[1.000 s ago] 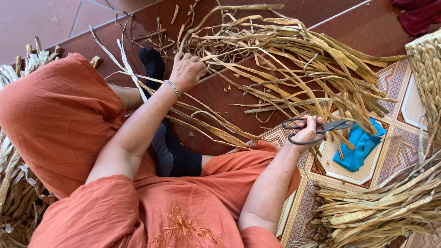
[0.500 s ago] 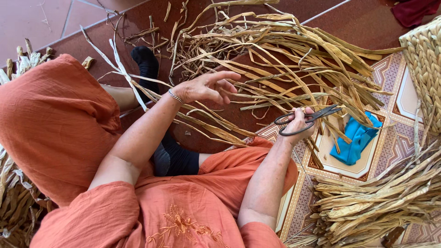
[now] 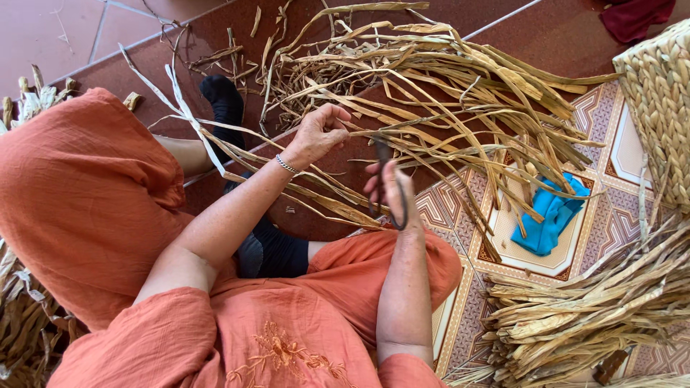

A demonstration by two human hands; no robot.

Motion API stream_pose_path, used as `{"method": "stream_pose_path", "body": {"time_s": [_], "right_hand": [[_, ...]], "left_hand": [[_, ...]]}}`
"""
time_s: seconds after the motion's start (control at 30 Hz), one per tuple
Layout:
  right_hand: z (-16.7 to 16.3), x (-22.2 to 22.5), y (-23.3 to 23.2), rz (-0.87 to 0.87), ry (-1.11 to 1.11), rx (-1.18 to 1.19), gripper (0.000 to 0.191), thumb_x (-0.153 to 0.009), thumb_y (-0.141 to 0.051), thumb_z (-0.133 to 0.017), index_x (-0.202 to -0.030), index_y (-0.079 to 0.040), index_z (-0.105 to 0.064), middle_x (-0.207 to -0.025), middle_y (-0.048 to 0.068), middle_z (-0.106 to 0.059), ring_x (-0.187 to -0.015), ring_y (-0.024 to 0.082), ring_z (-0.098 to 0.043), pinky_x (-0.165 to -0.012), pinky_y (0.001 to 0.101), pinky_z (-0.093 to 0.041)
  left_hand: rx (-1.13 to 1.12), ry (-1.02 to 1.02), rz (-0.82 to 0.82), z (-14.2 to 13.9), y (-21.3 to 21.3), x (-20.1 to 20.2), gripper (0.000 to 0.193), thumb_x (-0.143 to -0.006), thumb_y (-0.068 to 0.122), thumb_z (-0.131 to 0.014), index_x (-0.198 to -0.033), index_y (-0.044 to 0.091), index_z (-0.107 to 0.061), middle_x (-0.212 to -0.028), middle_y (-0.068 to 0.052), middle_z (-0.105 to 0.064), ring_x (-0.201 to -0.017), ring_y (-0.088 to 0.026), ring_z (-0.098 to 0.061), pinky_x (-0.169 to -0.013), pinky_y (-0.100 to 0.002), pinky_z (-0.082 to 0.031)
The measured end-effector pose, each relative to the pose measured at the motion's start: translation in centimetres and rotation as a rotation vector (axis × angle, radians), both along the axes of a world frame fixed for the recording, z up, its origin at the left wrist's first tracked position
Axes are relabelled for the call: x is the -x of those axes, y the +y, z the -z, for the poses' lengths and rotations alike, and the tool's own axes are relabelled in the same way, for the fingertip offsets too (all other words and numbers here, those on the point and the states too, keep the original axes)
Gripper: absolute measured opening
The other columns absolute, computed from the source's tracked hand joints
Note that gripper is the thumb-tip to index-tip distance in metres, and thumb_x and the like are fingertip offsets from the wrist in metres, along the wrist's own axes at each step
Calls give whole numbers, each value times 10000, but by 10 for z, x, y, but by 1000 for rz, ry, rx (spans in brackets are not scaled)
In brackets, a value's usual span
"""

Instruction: The person sits on a tiled floor and uses shears to trim dried plant strips into shorter lengths. They repeatedly pick up strips, cut them, and place the trimmed pieces into a woven basket beside them.

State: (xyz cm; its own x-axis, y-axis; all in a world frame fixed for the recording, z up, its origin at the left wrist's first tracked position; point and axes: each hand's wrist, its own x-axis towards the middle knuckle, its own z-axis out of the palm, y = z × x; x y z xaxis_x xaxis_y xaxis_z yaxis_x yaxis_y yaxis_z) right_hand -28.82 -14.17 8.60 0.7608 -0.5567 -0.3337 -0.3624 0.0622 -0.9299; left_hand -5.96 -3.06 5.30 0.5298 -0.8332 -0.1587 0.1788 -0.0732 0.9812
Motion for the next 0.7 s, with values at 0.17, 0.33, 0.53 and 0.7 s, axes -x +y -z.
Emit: {"method": "stream_pose_path", "body": {"time_s": [0.17, 0.33, 0.53, 0.7], "right_hand": [[6, -24, 20, -58, 122, -125, 810, -979, -722, -343, -1169, -9, -676, -744, 13, -634, -591, 74, -582, -539, 229, -467], [8, -29, 20, 12, 150, -77, 795, -979, -723, -312, -1068, -18, -670, -646, -2, -562, -496, 72, -506, -459, 221, -408], [16, -27, 17, 129, 121, -29, 796, -1009, -703, -317, -953, 2, -682, -559, -12, -501, -438, 63, -457, -414, 225, -360], [16, -23, 5, 207, 167, 8, 799, -982, -717, -341, -970, -6, -706, -562, -11, -525, -437, 60, -479, -409, 218, -379]], "left_hand": [[-79, 20, 38, -8, 6, -2, 231, -897, -12, -703, -1097, 24, -594, -815, -24, -682, -679, -74, -649, -608, -223, -567], [-14, 74, 106, -6, 8, 2, 221, -892, -16, -708, -1082, 19, -599, -835, -34, -671, -703, -69, -644, -616, -218, -576], [-158, -97, 5, 5, 15, -21, 136, -868, -32, -670, -960, 68, -680, -850, -23, -706, -688, -92, -645, -587, -221, -567], [-471, -1018, -397, -2, 46, -78, 206, -782, -36, -685, -870, 142, -743, -1011, -66, -706, -958, -198, -625, -820, -376, -522]]}}
